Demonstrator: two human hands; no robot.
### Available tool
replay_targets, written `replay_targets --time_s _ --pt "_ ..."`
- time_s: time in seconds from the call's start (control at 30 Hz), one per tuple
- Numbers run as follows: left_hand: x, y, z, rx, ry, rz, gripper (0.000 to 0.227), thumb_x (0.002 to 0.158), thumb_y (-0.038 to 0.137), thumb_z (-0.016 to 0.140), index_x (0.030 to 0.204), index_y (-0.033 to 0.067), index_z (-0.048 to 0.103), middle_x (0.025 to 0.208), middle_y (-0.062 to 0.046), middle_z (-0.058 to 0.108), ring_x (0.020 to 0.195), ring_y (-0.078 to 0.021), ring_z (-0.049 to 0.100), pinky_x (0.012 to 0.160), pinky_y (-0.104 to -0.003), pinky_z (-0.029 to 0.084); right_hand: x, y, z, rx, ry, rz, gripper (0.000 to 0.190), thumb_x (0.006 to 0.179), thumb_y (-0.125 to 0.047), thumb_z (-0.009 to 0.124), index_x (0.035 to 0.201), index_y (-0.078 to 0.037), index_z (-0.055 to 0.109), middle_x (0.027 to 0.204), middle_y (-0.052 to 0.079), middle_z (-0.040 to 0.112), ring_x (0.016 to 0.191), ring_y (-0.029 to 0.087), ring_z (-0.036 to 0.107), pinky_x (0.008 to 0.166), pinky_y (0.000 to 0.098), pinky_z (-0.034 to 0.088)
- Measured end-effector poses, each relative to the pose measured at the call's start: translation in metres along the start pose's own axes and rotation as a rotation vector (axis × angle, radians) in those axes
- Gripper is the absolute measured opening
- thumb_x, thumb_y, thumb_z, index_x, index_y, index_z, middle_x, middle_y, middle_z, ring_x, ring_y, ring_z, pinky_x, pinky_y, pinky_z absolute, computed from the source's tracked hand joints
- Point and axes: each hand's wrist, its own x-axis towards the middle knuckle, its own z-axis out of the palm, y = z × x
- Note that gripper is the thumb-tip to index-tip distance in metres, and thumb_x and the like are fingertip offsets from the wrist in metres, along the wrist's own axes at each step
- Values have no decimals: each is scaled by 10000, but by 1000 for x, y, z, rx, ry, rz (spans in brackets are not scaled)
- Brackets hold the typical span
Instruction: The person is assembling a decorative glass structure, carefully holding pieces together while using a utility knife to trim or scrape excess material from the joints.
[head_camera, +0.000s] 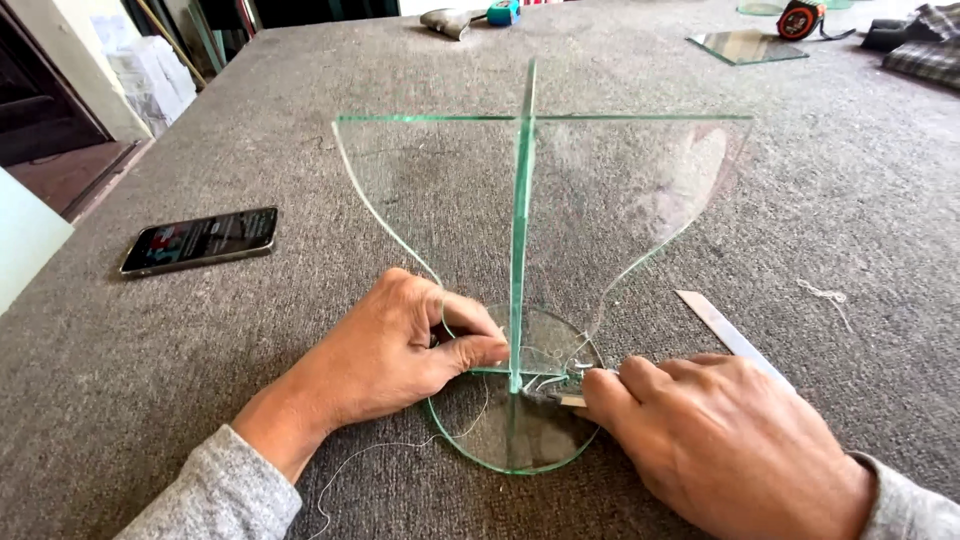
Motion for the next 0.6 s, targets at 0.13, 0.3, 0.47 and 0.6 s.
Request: replay_targets --time_s 0.13,0.3,0.47,0.6 --pt "-2 -5 1 -23 10 0 151 950 295 868 873 189 945 781 101 913 658 16 711 609 -238 545 0 -3 -2 35 29 70 27 1080 -275 563 1100 -258 556 812 -28 670 637 293 769 561 538 610" --pt "-1 -3 1 67 -6 -57 190 967 332 858 860 212 958 650 125 833 586 21 535 568 -288 431 4 -9 0 -41 82 213 264 1144 -541 527 1097 -284 566 810 -29 666 632 302 770 553 553 635" --pt "-1 -4 3 51 6 -42 193 981 316 877 837 208 946 559 124 639 569 -14 430 540 -306 371 5 -10 -2 -28 -41 163 57 1097 -305 506 1095 -262 543 805 -20 674 637 283 765 562 541 612" --pt "-1 -2 2 28 -4 -55 177 974 319 878 856 216 960 595 136 730 549 0 480 532 -277 394 4 -4 -1 -4 12 91 70 1109 -304 520 1095 -248 560 794 -13 667 620 273 760 533 538 593"
